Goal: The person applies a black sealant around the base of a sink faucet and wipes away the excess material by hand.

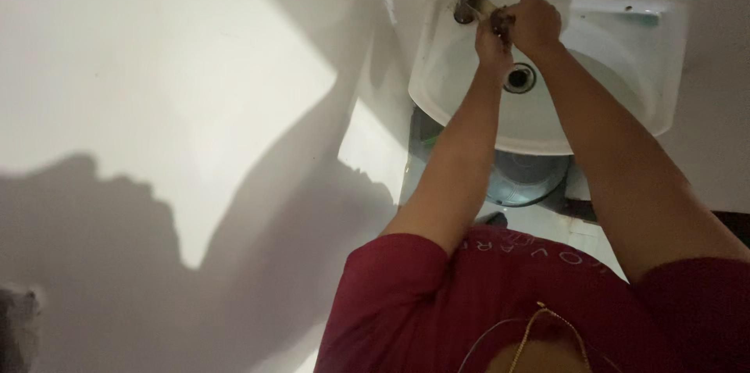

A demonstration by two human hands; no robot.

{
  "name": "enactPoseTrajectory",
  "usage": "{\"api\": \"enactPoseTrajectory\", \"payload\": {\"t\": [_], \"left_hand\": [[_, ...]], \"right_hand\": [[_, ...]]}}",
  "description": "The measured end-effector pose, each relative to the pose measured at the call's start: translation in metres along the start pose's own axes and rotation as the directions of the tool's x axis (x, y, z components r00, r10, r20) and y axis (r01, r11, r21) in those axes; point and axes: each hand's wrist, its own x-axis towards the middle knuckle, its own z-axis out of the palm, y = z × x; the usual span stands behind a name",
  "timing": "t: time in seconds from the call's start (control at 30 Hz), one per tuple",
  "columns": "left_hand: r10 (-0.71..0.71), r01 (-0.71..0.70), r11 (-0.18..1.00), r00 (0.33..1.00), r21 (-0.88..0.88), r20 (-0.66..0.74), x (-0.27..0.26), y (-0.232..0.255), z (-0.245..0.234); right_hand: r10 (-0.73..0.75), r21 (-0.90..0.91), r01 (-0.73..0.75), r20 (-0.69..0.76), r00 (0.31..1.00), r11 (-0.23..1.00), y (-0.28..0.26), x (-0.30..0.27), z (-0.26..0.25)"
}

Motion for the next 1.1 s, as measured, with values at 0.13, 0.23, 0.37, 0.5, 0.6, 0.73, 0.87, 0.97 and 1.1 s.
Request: {"api": "enactPoseTrajectory", "payload": {"t": [0.13, 0.23, 0.37, 0.5, 0.6, 0.73, 0.87, 0.97, 1.1], "left_hand": [[0.028, -0.029, 0.999, 1.000, 0.030, 0.013, -0.009, 0.003, 0.003], [0.188, -0.199, 0.975, 0.976, 0.098, 0.107, -0.012, -0.004, 0.000], [0.567, -0.569, 0.567, 0.794, 0.595, 0.219, -0.015, -0.012, 0.006], [0.428, -0.453, 0.690, 0.884, 0.564, 0.187, -0.015, -0.006, 0.006], [0.628, -0.512, -0.099, 0.633, 0.853, 0.453, -0.016, -0.002, 0.006], [0.187, -0.187, 0.982, 0.982, 0.038, 0.011, -0.009, 0.002, 0.004], [0.233, -0.214, 0.969, 0.957, -0.119, 0.171, 0.002, -0.001, 0.002], [0.148, -0.156, 0.987, 0.979, 0.044, 0.139, 0.002, -0.001, -0.006], [0.113, -0.113, 0.994, 0.990, 0.003, 0.081, 0.002, -0.003, -0.010]], "right_hand": [[0.015, -0.009, -0.015, 0.019, 1.000, 1.000, -0.003, 0.004, 0.001], [-0.049, 0.022, 0.050, -0.048, 0.998, 0.999, -0.004, 0.003, 0.004], [-0.047, 0.141, 0.067, -0.144, 0.988, 0.988, -0.023, 0.016, 0.011], [-0.053, 0.225, 0.093, -0.177, 0.983, 0.970, -0.040, 0.022, 0.013], [-0.053, 0.209, 0.094, -0.193, 0.980, 0.973, -0.038, 0.018, 0.013], [-0.068, 0.131, 0.091, -0.170, 0.983, 0.987, -0.034, 0.012, 0.011], [0.001, 0.118, 0.009, -0.090, 0.996, 0.993, -0.028, 0.003, 0.003], [-0.011, 0.053, 0.016, -0.093, 0.996, 0.998, -0.024, -0.011, -0.009], [0.048, 0.026, -0.048, 0.003, 0.999, 0.999, -0.031, -0.025, -0.031]]}}
